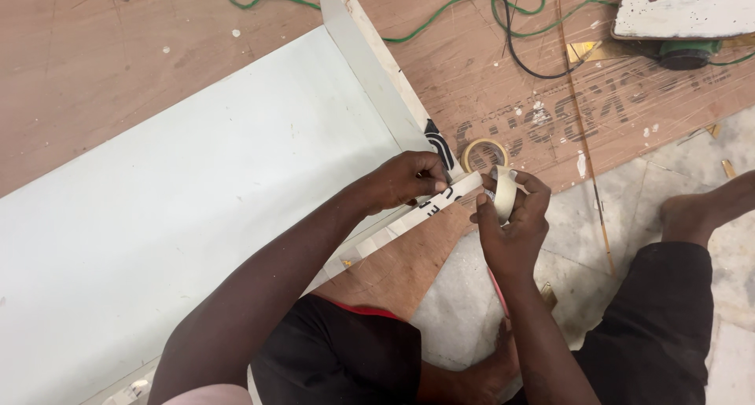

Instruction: The person sits on the floor and applies strips of masking tape along the edges of a white wooden box. They tear pieces of tape and press them down along the seams and corners of the box.

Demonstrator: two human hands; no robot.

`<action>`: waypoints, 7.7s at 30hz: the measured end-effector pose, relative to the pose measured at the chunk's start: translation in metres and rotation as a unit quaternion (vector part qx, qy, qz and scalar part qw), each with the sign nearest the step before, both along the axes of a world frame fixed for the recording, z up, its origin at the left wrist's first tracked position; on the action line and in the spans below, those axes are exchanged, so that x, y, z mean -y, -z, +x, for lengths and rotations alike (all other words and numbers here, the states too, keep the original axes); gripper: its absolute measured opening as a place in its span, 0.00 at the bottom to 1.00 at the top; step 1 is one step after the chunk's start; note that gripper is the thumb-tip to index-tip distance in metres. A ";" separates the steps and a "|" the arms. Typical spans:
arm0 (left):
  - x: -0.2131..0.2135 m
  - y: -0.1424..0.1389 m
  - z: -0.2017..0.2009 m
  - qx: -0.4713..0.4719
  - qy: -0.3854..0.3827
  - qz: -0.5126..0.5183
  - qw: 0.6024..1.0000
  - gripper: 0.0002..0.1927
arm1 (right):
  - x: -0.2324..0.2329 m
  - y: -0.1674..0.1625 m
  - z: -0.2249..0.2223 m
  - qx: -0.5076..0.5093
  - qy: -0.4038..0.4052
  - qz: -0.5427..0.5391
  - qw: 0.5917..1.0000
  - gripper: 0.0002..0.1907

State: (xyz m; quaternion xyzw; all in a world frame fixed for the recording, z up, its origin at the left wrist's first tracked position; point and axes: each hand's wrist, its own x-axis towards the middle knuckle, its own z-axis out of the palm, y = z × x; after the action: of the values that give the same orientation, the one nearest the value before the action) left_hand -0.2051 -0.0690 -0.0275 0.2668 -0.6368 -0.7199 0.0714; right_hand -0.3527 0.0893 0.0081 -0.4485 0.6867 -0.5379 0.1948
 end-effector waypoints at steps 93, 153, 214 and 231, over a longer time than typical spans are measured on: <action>-0.063 -0.041 0.018 0.138 -0.303 -0.331 0.883 0.10 | -0.036 -0.025 0.039 0.171 -0.109 0.220 0.954 0.20; -0.020 0.041 0.003 0.263 -0.114 -0.033 0.958 0.14 | 0.007 0.042 0.040 0.200 -0.049 0.261 0.943 0.12; -0.059 -0.016 0.011 0.281 -0.037 -0.352 0.892 0.32 | -0.053 0.107 0.025 0.314 0.065 0.041 0.946 0.31; -0.009 0.036 0.035 0.110 0.016 0.063 0.992 0.32 | 0.005 0.130 0.049 0.061 0.083 0.084 0.991 0.42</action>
State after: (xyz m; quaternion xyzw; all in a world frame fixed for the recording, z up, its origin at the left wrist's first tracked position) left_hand -0.1703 -0.0596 -0.0634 0.3385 -0.5983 -0.7258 -0.0275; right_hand -0.3032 0.0847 -0.1216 -0.3385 0.7510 -0.5191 0.2280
